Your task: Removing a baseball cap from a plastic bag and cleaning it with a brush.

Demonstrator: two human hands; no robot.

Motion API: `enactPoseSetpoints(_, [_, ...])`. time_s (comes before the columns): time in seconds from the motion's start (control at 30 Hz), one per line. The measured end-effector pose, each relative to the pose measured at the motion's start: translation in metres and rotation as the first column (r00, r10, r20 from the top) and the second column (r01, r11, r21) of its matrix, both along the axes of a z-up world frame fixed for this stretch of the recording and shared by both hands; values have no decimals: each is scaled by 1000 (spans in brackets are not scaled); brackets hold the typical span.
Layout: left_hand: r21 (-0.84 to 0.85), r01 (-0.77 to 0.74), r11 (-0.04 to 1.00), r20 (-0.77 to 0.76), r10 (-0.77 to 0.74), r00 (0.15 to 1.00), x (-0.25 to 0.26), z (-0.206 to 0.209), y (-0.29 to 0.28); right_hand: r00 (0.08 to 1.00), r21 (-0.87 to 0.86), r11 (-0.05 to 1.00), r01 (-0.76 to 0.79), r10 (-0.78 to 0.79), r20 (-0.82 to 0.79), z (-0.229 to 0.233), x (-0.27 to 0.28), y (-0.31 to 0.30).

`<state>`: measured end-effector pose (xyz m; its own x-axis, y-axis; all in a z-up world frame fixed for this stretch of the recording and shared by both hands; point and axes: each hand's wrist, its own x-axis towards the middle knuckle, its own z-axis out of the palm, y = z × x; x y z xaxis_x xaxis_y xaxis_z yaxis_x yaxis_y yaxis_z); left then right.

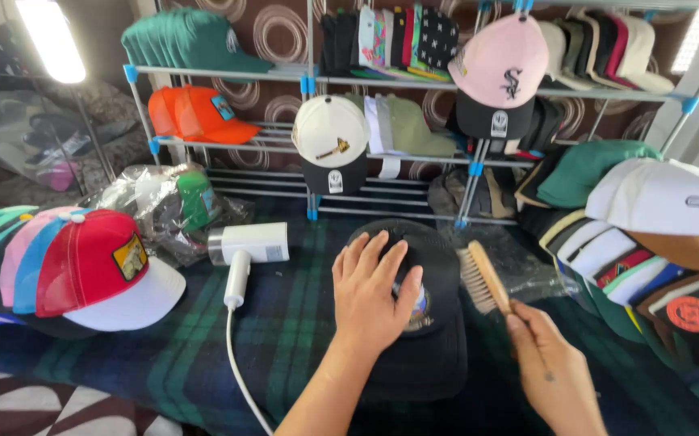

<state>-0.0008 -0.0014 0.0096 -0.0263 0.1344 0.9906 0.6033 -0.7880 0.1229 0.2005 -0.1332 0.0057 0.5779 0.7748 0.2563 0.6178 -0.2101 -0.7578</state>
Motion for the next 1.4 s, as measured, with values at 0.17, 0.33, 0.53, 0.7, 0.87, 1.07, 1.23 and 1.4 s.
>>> enactPoseSetpoints(0.17, [-27,15,1000,7,-15,1000,0,-4,0,850,133,900,-416,332,409,76,-21,32])
enactPoseSetpoints(0.33, [-50,49,998,25,-48,999,-2,-12,-4,963,-105,960,-258,264,51,31,34,140])
enactPoseSetpoints(0.53, [-61,70,996,17,-69,997,1,-9,-1,977,-217,955,-201,213,30,45,32,101])
enactPoseSetpoints(0.7, [-92,80,993,-1,-81,997,-1,-10,-4,979,69,981,-181,186,-84,47,4,74])
enactPoseSetpoints(0.87, [-174,16,985,-81,-30,996,-7,0,-16,870,-153,957,-246,149,-469,9,-1,38])
enactPoseSetpoints(1.07, [-200,-61,978,2,63,998,4,26,-51,920,341,936,83,60,-388,34,-29,6])
enactPoseSetpoints(1.23, [-684,556,473,330,-478,814,18,77,-80,983,421,905,-59,125,-131,20,-73,25])
enactPoseSetpoints(1.4, [-825,452,340,299,-415,859,-21,115,-26,812,531,657,-536,228,538,17,-84,31])
